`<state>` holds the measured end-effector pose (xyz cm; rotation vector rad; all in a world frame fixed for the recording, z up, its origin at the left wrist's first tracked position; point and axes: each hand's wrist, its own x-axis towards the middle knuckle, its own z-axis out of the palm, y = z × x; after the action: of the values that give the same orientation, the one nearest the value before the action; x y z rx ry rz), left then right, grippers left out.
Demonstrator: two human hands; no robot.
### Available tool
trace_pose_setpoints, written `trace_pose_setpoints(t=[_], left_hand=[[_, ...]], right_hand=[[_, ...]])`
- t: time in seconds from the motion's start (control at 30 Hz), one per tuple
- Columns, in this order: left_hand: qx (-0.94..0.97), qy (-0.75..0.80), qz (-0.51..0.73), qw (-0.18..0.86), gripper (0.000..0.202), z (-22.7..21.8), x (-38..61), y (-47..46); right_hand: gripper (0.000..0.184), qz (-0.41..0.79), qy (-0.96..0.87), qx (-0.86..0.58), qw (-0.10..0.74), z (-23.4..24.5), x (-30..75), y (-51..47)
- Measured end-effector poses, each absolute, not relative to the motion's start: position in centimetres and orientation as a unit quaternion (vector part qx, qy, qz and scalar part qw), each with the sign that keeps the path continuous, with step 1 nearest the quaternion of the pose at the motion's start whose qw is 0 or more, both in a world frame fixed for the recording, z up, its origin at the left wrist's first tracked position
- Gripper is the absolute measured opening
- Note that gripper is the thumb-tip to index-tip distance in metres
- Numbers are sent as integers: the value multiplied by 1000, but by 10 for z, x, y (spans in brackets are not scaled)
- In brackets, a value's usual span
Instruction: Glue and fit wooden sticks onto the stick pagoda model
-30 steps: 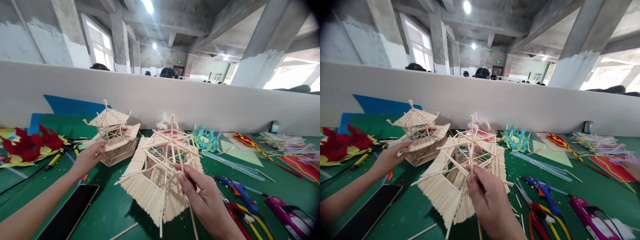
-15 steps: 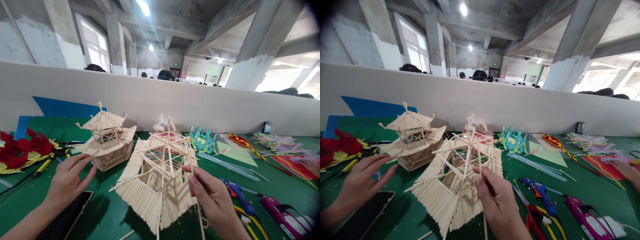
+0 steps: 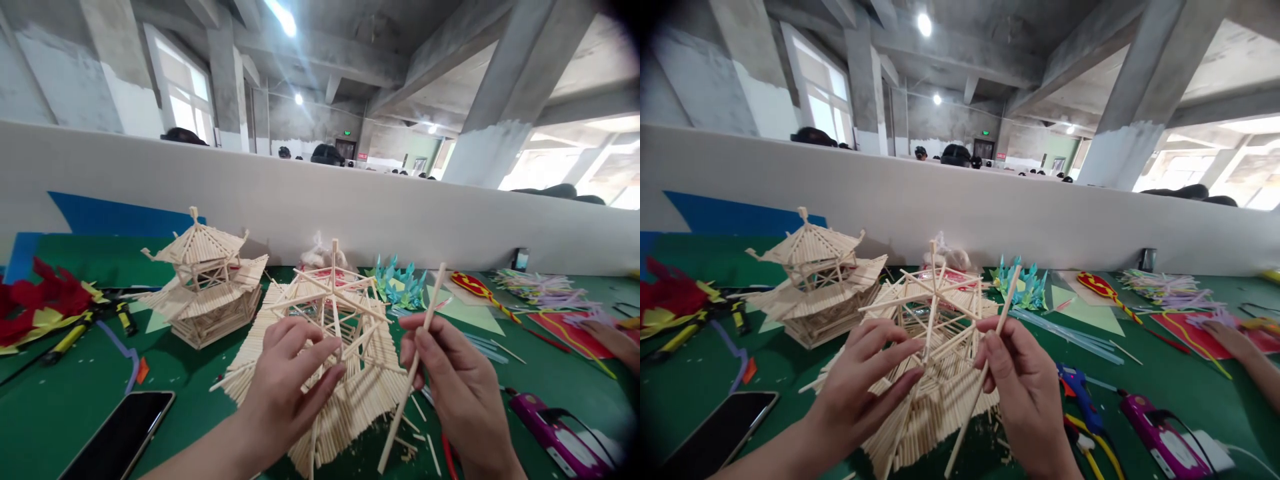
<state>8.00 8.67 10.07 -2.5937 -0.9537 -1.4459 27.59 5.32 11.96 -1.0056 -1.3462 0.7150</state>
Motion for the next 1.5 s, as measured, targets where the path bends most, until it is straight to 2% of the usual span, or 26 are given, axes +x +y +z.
trace_pose_setpoints(t=[0.3, 0.5, 0.83, 1.5], left_hand=[[-833, -310, -459, 23, 22, 101, 86, 90], [-830, -308, -464, -13, 23, 101, 86, 90], [-825, -301, -478, -28, 22, 103, 89, 91], [-824, -303, -478, -32, 18, 99, 88, 89]], right_hand=[[14, 292, -475, -343, 756, 132, 274, 63], [15, 258, -449, -297, 802, 144, 267, 70], [12, 226, -493, -347, 765, 149, 262, 95], [15, 318, -570, -383, 654, 144, 251, 111]])
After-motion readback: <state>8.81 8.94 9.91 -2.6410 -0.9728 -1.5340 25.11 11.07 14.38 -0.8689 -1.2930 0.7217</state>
